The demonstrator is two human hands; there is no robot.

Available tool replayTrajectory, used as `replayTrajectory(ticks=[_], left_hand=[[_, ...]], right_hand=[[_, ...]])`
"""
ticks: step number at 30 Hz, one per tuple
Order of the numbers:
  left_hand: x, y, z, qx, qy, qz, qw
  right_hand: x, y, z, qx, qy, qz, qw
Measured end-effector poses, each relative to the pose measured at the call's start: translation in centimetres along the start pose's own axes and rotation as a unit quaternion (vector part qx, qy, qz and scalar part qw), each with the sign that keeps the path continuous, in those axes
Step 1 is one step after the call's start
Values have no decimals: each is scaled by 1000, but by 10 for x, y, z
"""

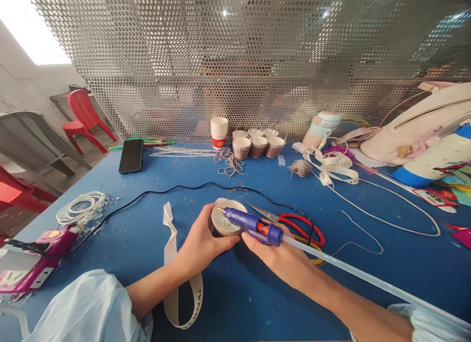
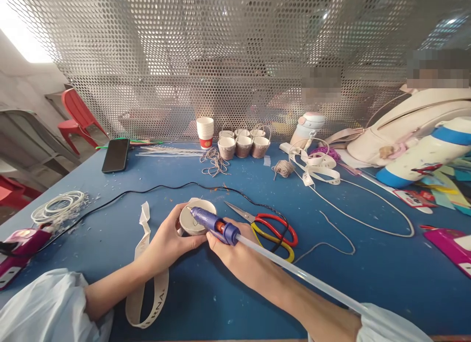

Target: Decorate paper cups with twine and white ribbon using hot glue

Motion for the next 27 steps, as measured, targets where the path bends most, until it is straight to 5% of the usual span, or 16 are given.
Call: replayTrajectory(ticks=[27], left_hand=[[0, 0, 1, 2, -10, -12, 1000]], right_hand=[[-13, -3, -4, 6, 72, -95, 993]])
Point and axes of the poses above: each hand's wrist, its own z-axis towards the middle knuckle, its own y-axis out of the back of the hand, x = y × z, the point moved 1 cm from there along z, towards the middle knuckle, and after that the axes turned 1 degree about x, right-handed, at the moved point
